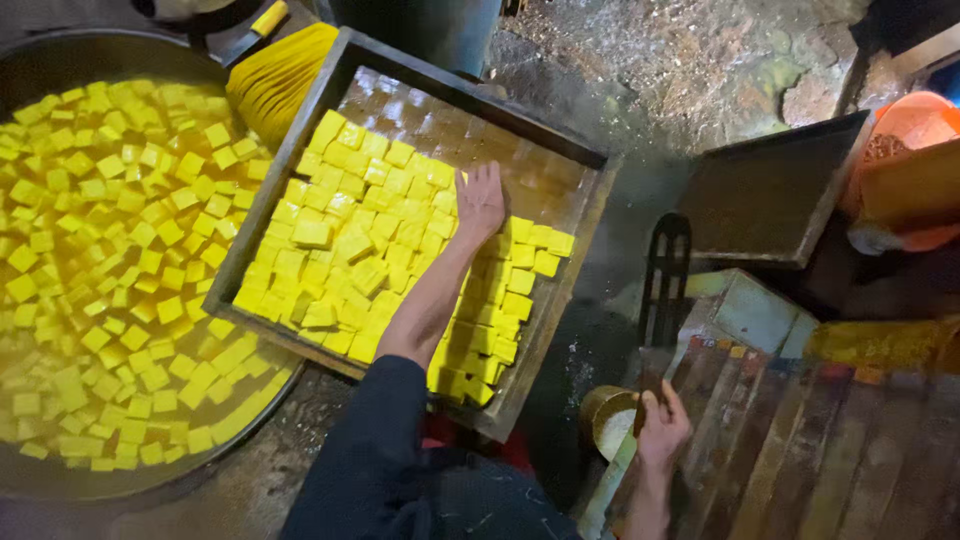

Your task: The person stands over a large round vat of hot yellow liquid filled with cubed tofu and uses a slotted skimmer to scoop the cubes out, transferring them into a square wooden tray beside the vat. They repeatedly scoop, drain, and arrange the cubes to fill the tray, occasionally steadying the tray by hand.

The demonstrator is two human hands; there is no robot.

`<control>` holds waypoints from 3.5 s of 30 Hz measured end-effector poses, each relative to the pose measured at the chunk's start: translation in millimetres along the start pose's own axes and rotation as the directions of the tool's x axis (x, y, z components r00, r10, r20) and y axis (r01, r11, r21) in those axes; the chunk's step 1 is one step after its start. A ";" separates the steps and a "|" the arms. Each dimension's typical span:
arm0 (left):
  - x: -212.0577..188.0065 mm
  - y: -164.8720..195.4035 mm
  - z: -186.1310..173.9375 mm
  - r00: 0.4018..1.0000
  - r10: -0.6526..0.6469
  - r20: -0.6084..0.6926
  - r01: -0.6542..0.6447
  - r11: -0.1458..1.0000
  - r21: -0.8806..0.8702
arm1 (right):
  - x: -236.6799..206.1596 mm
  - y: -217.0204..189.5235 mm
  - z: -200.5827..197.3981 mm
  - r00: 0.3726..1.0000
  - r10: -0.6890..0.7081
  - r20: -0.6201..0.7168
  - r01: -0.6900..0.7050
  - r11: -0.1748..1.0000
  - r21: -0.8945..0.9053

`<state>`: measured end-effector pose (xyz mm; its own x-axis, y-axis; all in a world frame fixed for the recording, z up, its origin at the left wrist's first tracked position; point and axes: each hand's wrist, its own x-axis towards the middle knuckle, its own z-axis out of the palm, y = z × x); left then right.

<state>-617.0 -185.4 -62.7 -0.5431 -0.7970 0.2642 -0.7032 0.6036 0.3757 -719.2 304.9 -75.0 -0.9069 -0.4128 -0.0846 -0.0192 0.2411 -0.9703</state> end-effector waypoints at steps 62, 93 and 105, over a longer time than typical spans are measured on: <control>-481.1 -331.3 -250.1 0.597 -0.798 -0.074 0.780 0.600 -0.178 | -323.7 -97.3 609.6 0.386 0.210 0.898 0.574 0.707 -0.412; -501.0 -291.6 -227.5 0.545 -0.792 -0.274 0.793 0.594 -0.140 | -118.0 -157.2 385.8 0.614 -0.051 0.788 0.332 0.922 -0.199; -395.7 -185.4 -205.2 0.797 -0.431 -0.422 0.443 0.893 -0.076 | 184.1 -140.9 114.5 0.717 -0.291 0.634 0.694 0.390 -0.605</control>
<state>-177.6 14.3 -54.6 0.0642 -0.9036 0.4235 -0.8339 0.1846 0.5202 -835.3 94.3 20.2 -0.3776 -0.9227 0.0780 -0.8914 0.3394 -0.3004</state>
